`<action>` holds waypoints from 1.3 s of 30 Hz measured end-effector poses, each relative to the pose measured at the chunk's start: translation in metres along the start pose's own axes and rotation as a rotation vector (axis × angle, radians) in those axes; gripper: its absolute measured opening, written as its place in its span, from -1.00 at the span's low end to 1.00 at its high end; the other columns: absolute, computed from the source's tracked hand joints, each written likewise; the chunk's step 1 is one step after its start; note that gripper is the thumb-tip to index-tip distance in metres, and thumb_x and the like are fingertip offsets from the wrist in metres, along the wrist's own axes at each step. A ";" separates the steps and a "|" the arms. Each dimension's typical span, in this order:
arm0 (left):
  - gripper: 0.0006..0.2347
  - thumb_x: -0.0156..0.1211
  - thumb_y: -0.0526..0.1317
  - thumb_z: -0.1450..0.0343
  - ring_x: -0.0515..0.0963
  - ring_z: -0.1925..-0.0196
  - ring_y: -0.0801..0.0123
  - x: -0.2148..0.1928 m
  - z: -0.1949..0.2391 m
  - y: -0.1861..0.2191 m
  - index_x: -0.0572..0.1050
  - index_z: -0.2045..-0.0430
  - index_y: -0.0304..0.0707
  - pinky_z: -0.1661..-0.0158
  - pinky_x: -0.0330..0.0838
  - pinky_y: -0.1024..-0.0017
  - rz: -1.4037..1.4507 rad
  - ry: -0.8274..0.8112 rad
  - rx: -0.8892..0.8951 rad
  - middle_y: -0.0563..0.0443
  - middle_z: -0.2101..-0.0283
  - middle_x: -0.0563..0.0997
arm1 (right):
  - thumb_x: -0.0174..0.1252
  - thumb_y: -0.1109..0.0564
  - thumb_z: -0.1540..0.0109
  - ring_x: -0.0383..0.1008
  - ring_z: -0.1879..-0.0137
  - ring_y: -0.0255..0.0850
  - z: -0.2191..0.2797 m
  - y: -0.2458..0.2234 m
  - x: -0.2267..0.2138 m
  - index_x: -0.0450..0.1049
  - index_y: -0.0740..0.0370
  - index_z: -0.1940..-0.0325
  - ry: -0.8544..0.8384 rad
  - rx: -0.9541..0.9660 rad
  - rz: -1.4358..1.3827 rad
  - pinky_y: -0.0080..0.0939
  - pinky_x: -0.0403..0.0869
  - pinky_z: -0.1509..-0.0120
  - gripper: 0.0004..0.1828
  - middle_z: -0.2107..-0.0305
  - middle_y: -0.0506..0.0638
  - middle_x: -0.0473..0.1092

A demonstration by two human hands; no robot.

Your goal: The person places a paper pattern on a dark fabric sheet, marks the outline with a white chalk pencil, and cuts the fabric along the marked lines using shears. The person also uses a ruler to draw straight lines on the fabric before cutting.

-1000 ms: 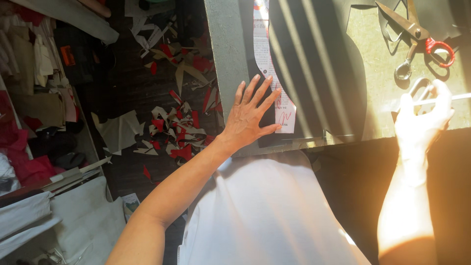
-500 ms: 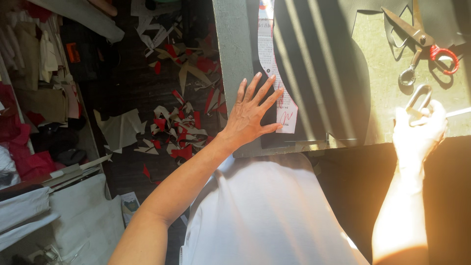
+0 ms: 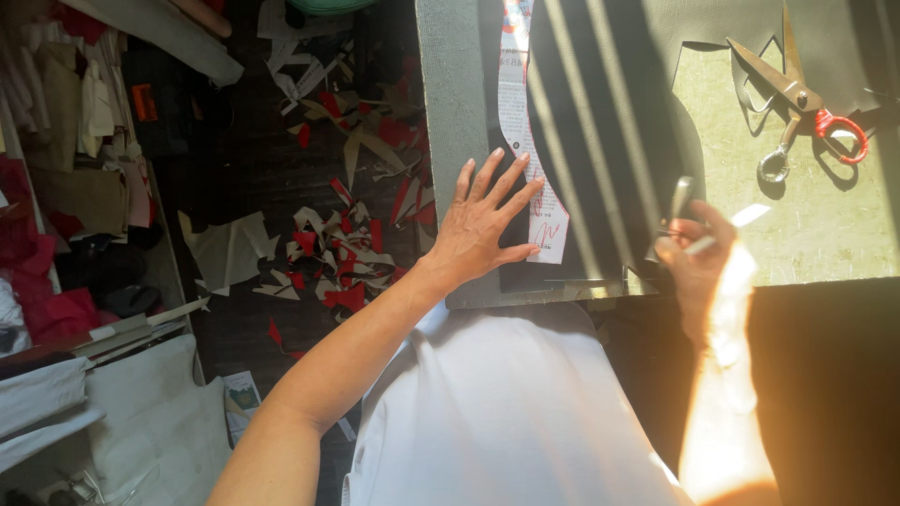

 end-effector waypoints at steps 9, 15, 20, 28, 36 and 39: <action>-0.17 0.43 0.22 -0.19 -0.06 -0.56 -0.04 -0.004 0.001 0.002 0.23 -0.38 0.05 -0.47 -0.24 -0.13 0.011 0.005 -0.014 -0.06 -0.51 0.07 | 0.23 0.45 -0.19 0.45 -0.15 -0.29 -0.003 -0.042 0.088 0.25 0.29 -0.42 -0.343 -0.046 -0.343 -0.30 0.49 -0.25 -0.29 -0.02 0.00 0.38; -0.15 0.42 0.22 -0.21 -0.07 -0.57 -0.07 -0.003 0.001 0.002 0.21 -0.39 -0.04 -0.47 -0.23 -0.15 -0.015 -0.011 -0.017 -0.09 -0.52 0.06 | 0.25 0.42 -0.23 0.46 -0.17 -0.29 -0.065 -0.067 0.119 0.27 0.29 -0.29 -0.362 -0.409 -0.082 -0.26 0.51 -0.28 -0.44 -0.06 -0.01 0.35; -0.14 0.41 0.24 -0.18 -0.10 -0.56 -0.08 -0.002 0.000 0.003 0.22 -0.38 -0.03 -0.46 -0.25 -0.18 -0.008 -0.021 -0.031 -0.11 -0.50 0.06 | 0.25 0.44 -0.29 0.46 -0.31 -0.22 -0.115 -0.090 0.151 0.31 0.30 -0.27 -0.392 -0.599 -0.052 -0.19 0.53 -0.37 -0.50 -0.11 0.05 0.31; -0.14 0.45 0.20 -0.15 -0.08 -0.57 -0.05 0.002 -0.001 0.000 0.23 -0.36 -0.01 -0.48 -0.26 -0.17 0.040 -0.015 -0.062 -0.07 -0.50 0.09 | 0.27 0.40 -0.31 0.48 -0.23 -0.23 -0.166 -0.098 0.177 0.27 0.27 -0.27 -0.479 -0.574 -0.046 -0.18 0.53 -0.35 -0.50 -0.07 -0.01 0.37; -0.14 0.47 0.18 -0.14 -0.07 -0.57 -0.03 -0.001 -0.002 0.001 0.24 -0.35 -0.03 -0.49 -0.24 -0.15 0.047 -0.010 -0.061 -0.07 -0.50 0.10 | 0.30 0.42 -0.43 0.47 -0.26 -0.21 -0.244 -0.084 0.193 0.23 0.27 -0.32 -0.542 -0.656 -0.165 -0.09 0.54 -0.50 -0.52 -0.08 -0.03 0.32; -0.15 0.48 0.18 -0.16 -0.06 -0.58 -0.04 0.001 0.002 0.002 0.25 -0.35 -0.03 -0.48 -0.22 -0.16 0.041 -0.025 -0.059 -0.07 -0.51 0.09 | 0.33 0.43 -0.45 0.48 -0.27 -0.20 -0.256 -0.076 0.192 0.24 0.29 -0.33 -0.494 -0.700 -0.134 -0.08 0.57 -0.48 -0.52 -0.08 -0.03 0.31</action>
Point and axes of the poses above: each hand's wrist, its own z-axis away from the middle knuckle, its own x-axis out of the palm, y = z × x, the point moved 3 cm from there along -z, towards the middle knuckle
